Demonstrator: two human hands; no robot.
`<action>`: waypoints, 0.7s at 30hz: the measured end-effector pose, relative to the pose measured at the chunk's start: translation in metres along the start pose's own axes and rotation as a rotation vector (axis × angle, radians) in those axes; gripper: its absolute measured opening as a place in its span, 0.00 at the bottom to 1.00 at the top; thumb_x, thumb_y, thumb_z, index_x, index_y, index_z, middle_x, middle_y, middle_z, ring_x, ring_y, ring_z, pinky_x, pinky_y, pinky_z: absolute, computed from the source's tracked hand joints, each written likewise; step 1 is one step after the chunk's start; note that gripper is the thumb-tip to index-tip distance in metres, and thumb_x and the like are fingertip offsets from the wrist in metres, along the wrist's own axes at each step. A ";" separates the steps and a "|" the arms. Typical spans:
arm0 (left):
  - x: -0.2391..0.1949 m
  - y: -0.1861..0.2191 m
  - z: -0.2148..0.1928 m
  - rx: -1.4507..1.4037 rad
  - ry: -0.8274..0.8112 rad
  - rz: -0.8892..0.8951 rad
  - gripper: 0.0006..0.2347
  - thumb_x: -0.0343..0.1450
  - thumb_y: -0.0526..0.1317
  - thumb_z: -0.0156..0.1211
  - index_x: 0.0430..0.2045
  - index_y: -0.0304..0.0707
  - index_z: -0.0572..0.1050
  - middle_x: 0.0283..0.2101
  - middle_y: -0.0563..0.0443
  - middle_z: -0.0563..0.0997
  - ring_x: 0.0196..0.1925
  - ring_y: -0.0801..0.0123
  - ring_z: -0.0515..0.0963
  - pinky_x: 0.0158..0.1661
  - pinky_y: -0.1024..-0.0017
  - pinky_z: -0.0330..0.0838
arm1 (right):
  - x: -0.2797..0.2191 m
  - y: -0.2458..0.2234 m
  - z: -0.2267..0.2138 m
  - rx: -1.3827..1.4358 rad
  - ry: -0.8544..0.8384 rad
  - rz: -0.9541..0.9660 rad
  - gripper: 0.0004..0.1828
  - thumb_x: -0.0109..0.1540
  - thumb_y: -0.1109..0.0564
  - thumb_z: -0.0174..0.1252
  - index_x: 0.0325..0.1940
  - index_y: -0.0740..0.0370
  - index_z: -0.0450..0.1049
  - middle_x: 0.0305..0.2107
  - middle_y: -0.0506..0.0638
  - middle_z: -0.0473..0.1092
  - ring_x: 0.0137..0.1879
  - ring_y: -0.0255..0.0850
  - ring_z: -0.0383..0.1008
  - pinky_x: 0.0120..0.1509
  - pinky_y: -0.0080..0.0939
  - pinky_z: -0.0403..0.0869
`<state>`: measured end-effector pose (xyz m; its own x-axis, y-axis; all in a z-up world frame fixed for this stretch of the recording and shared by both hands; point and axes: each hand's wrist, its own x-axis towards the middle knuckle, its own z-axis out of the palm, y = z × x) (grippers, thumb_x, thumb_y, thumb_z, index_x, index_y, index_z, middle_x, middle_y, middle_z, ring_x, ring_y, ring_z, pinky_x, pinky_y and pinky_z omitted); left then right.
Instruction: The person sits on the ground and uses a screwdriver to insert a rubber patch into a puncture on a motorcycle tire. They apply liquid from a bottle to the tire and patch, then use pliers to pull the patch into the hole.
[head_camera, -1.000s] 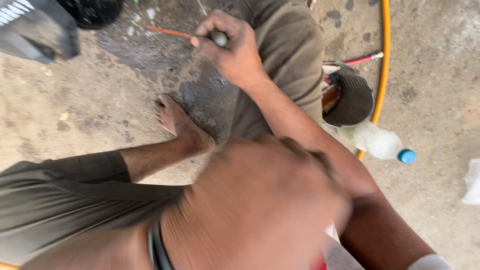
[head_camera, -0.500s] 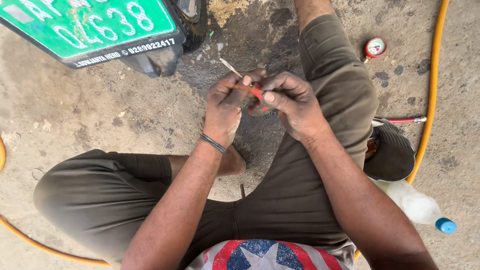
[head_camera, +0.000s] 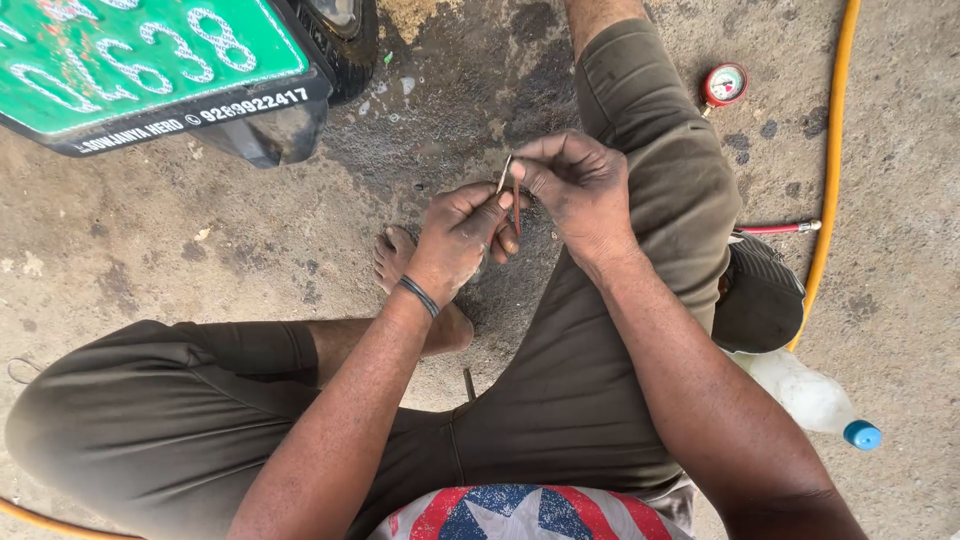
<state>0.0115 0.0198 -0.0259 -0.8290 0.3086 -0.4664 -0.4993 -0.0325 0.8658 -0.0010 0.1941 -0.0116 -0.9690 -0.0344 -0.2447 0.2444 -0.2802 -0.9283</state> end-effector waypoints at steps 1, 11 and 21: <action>0.001 0.000 -0.002 -0.009 0.008 -0.017 0.10 0.79 0.39 0.52 0.39 0.31 0.80 0.23 0.53 0.79 0.22 0.77 0.79 0.23 0.78 0.75 | 0.002 0.000 -0.001 -0.013 0.033 -0.029 0.04 0.66 0.68 0.62 0.45 0.66 0.78 0.35 0.49 0.78 0.40 0.30 0.78 0.44 0.31 0.79; -0.001 0.009 -0.018 -0.118 -0.107 -0.035 0.13 0.80 0.42 0.52 0.39 0.30 0.81 0.22 0.53 0.77 0.23 0.78 0.76 0.25 0.79 0.74 | 0.006 0.000 0.003 -0.069 -0.077 0.006 0.07 0.65 0.67 0.63 0.47 0.68 0.78 0.33 0.52 0.78 0.37 0.31 0.78 0.43 0.31 0.79; 0.000 0.006 -0.012 -0.055 -0.082 -0.011 0.12 0.79 0.43 0.54 0.39 0.32 0.81 0.20 0.54 0.76 0.21 0.79 0.76 0.24 0.79 0.74 | 0.003 0.000 0.002 -0.030 -0.097 0.046 0.04 0.69 0.64 0.61 0.43 0.68 0.79 0.31 0.52 0.77 0.35 0.31 0.75 0.42 0.31 0.77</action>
<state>0.0052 0.0081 -0.0227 -0.8010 0.3860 -0.4576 -0.5233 -0.0800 0.8484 -0.0043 0.1922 -0.0124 -0.9554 -0.1397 -0.2603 0.2883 -0.2478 -0.9249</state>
